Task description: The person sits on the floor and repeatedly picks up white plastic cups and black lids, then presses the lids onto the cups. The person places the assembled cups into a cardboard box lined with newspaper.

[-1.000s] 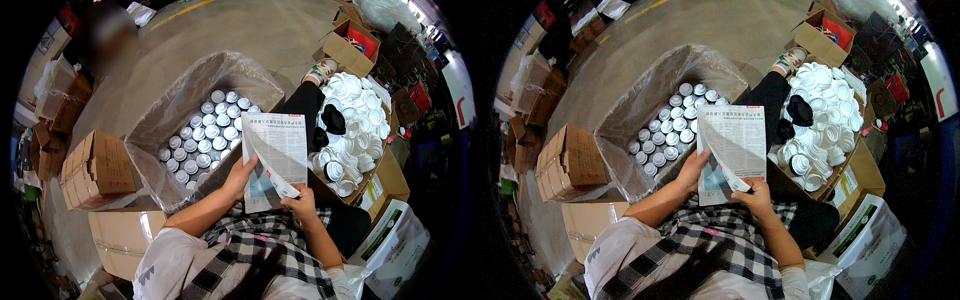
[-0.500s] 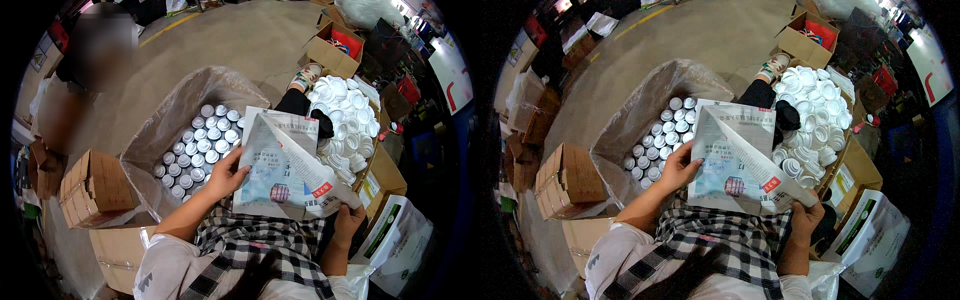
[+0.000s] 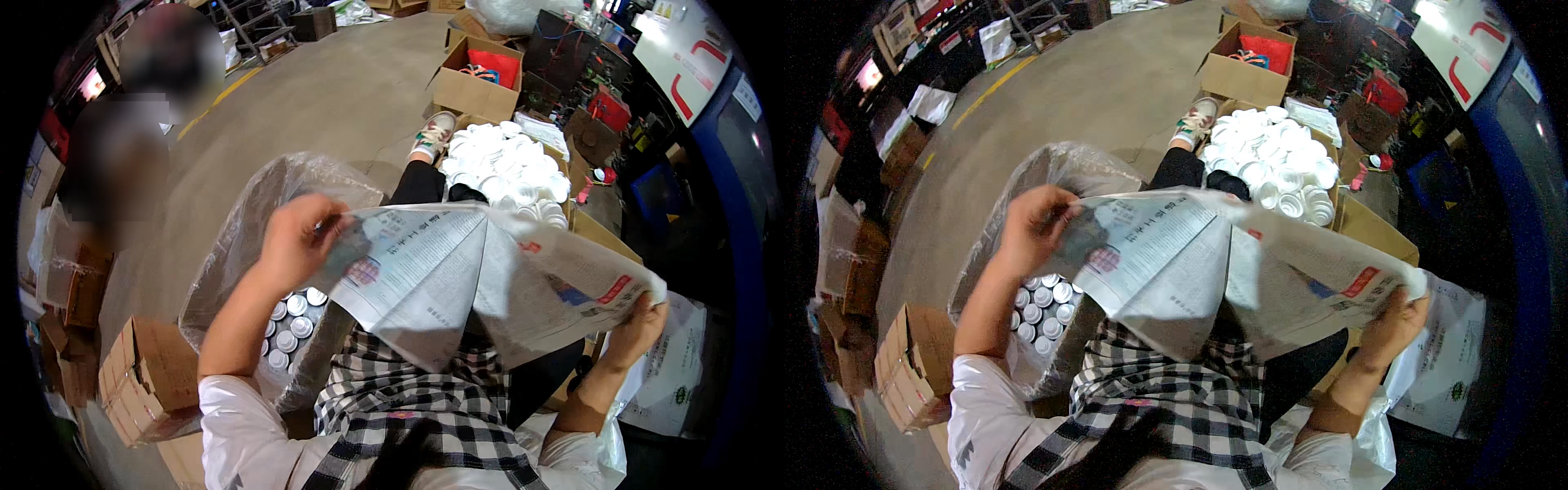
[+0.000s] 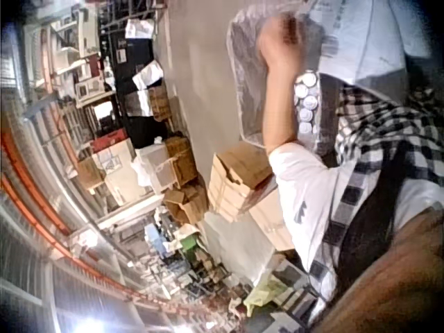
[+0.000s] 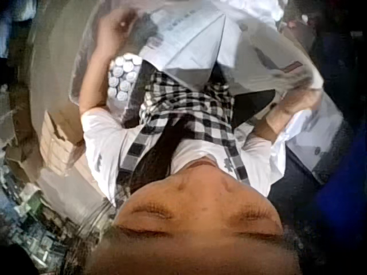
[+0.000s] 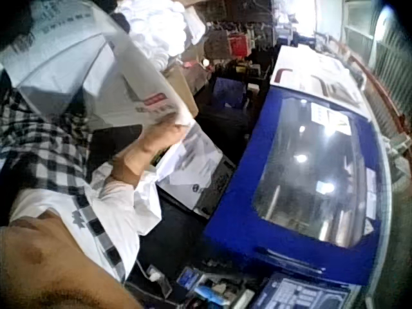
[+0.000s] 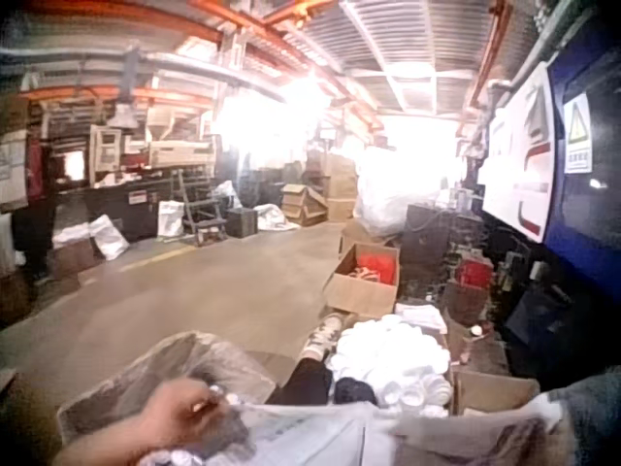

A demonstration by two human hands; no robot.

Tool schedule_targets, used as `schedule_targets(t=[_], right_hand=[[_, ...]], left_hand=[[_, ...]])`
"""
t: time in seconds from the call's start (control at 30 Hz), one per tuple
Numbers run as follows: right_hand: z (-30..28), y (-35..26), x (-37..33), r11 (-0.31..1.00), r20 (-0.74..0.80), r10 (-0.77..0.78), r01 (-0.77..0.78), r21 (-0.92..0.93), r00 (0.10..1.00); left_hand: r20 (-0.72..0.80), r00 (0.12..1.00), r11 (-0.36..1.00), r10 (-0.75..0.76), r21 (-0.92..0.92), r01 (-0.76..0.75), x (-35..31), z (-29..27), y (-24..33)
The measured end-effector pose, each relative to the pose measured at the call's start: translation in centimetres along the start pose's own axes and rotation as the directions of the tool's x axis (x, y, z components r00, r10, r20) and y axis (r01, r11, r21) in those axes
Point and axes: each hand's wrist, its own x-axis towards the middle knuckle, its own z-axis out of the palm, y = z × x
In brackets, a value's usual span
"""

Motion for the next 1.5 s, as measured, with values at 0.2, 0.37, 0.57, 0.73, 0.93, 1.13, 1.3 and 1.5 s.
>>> schedule_targets(t=[0.2,0.37,0.57,0.73,0.93,1.13,1.3,1.5], right_hand=[[-3.9,-2.1,6.8,0.995,-0.031,0.001,-0.004,-0.103,1.0],[-5.0,-4.1,11.2,0.967,0.027,-0.007,0.013,-0.253,1.0],[-5.3,-6.5,14.0,0.93,0.075,0.05,-0.019,-0.366,0.996],[-6.4,-6.5,15.9,0.934,0.152,0.135,-0.074,-0.349,0.979],[-8.0,-6.5,17.0,0.905,0.081,0.172,-0.125,-0.406,0.982],[-16.3,-1.9,20.1,0.833,-0.158,0.242,-0.289,-0.473,0.957],[-27.3,2.9,20.7,0.807,-0.449,0.165,-0.382,-0.451,0.878],[-33.1,-1.1,15.0,0.744,-0.555,-0.087,-0.316,-0.589,0.827]], left_hand=[[0.101,0.948,0.953,0.302,0.005,-0.304,5.8,-1.7,2.2],[0.177,0.916,0.925,0.36,0.059,-0.375,7.2,-0.9,3.8],[0.158,0.822,0.812,0.547,0.141,-0.567,7.9,-0.3,4.1],[0.354,0.748,0.787,0.561,0.05,-0.615,8.8,0.8,5.2],[0.169,0.655,0.654,0.736,0.069,-0.753,9.7,1.4,6.5],[0.019,0.805,0.801,0.593,-0.113,-0.587,9.8,2.0,3.6],[-0.041,0.997,0.94,0.068,-0.331,-0.078,10.5,3.4,-3.0],[-0.018,0.952,0.773,-0.305,-0.589,0.236,16.1,7.4,-5.0]])
